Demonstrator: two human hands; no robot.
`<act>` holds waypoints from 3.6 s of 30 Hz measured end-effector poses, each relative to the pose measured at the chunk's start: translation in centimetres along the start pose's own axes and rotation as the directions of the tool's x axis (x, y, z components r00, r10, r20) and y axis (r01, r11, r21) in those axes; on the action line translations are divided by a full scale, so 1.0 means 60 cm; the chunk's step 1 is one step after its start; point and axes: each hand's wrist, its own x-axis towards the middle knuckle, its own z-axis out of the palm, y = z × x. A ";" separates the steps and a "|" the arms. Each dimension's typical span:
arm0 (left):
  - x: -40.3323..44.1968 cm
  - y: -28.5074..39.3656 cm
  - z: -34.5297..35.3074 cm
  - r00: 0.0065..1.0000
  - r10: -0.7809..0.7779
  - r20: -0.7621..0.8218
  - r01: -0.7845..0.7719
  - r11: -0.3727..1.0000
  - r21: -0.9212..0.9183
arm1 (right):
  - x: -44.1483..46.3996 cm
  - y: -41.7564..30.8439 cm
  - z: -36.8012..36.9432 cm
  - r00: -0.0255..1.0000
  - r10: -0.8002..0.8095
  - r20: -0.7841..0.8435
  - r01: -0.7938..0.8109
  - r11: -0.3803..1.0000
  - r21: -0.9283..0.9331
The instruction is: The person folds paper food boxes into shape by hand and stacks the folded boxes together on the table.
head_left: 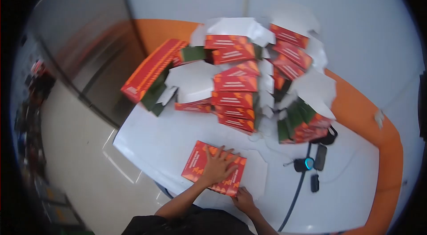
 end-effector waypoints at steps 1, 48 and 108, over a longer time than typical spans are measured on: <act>0.000 -0.004 -0.005 1.000 -0.002 -0.014 0.002 1.000 0.005 | 0.009 0.002 0.020 0.998 0.052 -0.039 -0.051 0.998 0.039; -0.011 -0.126 0.108 0.995 0.049 0.082 0.068 0.241 -0.968 | 0.038 0.040 -0.015 0.775 0.445 -0.449 0.112 0.602 0.791; -0.081 -0.016 -0.028 0.984 0.173 0.044 -0.168 0.981 -0.096 | 0.021 -0.153 -0.166 0.690 0.692 -0.213 -0.608 0.714 0.348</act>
